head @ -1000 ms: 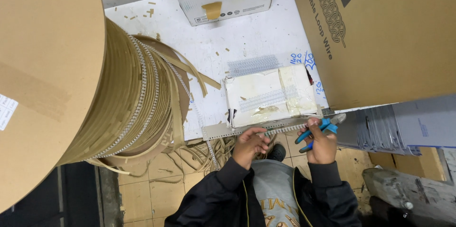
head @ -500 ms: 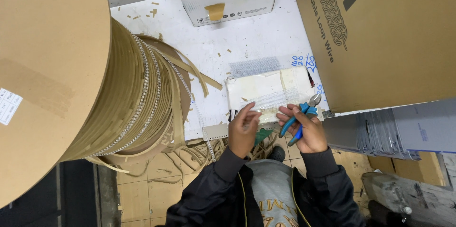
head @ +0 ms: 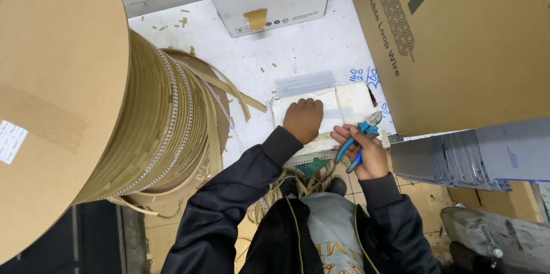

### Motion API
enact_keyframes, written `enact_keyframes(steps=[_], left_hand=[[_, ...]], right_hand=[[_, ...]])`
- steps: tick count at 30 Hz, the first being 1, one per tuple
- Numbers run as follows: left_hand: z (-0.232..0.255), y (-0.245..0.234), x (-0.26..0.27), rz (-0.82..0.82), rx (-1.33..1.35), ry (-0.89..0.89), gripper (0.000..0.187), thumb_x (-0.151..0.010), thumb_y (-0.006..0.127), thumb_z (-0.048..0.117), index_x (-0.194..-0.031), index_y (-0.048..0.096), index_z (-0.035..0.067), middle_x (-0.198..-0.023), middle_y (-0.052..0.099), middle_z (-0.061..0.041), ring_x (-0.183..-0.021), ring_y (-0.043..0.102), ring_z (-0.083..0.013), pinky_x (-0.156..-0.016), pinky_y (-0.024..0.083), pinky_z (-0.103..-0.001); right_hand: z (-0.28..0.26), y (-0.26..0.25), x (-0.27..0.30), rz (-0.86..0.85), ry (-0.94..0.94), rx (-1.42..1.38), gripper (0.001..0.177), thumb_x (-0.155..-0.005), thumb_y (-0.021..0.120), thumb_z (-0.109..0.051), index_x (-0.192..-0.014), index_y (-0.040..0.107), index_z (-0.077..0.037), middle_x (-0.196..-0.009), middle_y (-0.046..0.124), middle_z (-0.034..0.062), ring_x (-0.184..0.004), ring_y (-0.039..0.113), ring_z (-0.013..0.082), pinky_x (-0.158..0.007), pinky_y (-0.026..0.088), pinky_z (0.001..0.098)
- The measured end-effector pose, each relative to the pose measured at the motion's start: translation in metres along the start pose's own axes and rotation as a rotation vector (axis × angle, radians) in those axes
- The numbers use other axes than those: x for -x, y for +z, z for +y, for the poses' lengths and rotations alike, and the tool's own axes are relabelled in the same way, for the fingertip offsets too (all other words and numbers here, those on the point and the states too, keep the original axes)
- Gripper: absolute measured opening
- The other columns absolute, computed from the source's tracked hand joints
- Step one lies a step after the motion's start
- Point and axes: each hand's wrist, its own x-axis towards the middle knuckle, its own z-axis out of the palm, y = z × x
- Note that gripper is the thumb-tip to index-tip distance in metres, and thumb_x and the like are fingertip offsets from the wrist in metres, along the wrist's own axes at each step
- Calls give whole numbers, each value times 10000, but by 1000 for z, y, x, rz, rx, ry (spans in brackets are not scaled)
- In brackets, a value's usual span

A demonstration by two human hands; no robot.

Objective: The person uses blue-handled pliers to cut a continuous length of double-loop wire from a large spool. They repeatedly pull wire from the spool, position it against a white guide, cut a segment, and place the cut piece onto a stack on the table.

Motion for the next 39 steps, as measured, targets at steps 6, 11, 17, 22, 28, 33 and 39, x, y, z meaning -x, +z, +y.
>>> enact_keyframes(steps=[6,11,17,22,28,33,39], left_hand=[[-78,-16,-69,11,89,-102,234,-995,606,129,-1224,569,103,-969,769,-119,-888,759,-328,-795,558,-492],[-141,50,-144,-93,146,-202,402,-1019,599,110,-1421,601,118,-1219,755,-130,-1161,733,-347,-976,572,-541],[-143,41,-145,-201,72,-233,367,-1026,638,267,-1390,661,225,-1309,665,-80,-1291,642,-329,-1095,513,-537],[-149,50,-132,-195,301,-199,437,-1017,675,368,-1428,665,220,-1344,647,-115,-1343,612,-362,-1145,491,-543],[-130,3,-43,132,794,-236,392,-1061,642,204,-1447,652,134,-1404,662,-176,-1341,623,-399,-1141,525,-543],[-84,52,92,847,732,-635,265,-989,697,184,-1249,711,136,-1137,651,-114,-1081,639,-326,-942,556,-451],[-20,153,223,450,472,-1285,844,-860,824,478,-1528,426,149,-1424,464,-167,-1335,478,-397,-1113,437,-576]], right_hand=[[9,-2,-1,43,-52,1,324,-1053,659,-143,-1273,689,92,-1235,745,317,-1104,747,441,-807,677,561],[5,7,3,75,-60,5,340,-1043,663,-140,-1275,691,106,-1222,754,315,-1085,754,432,-767,685,537],[1,13,6,83,-67,5,348,-1037,676,-134,-1281,694,112,-1216,755,325,-1069,760,428,-757,688,537],[0,13,6,63,-75,30,349,-1039,671,-126,-1288,690,116,-1201,761,314,-1066,762,416,-773,685,541],[-1,11,7,35,-42,40,364,-1042,667,-147,-1288,675,122,-1241,739,327,-1101,739,427,-800,677,556],[-5,16,10,85,-32,96,297,-1054,650,-123,-1247,674,101,-1179,766,303,-1083,763,436,-790,679,548],[-4,-11,-25,76,-325,792,380,-1073,682,-160,-1372,615,65,-900,687,266,-815,731,345,-679,628,517]])
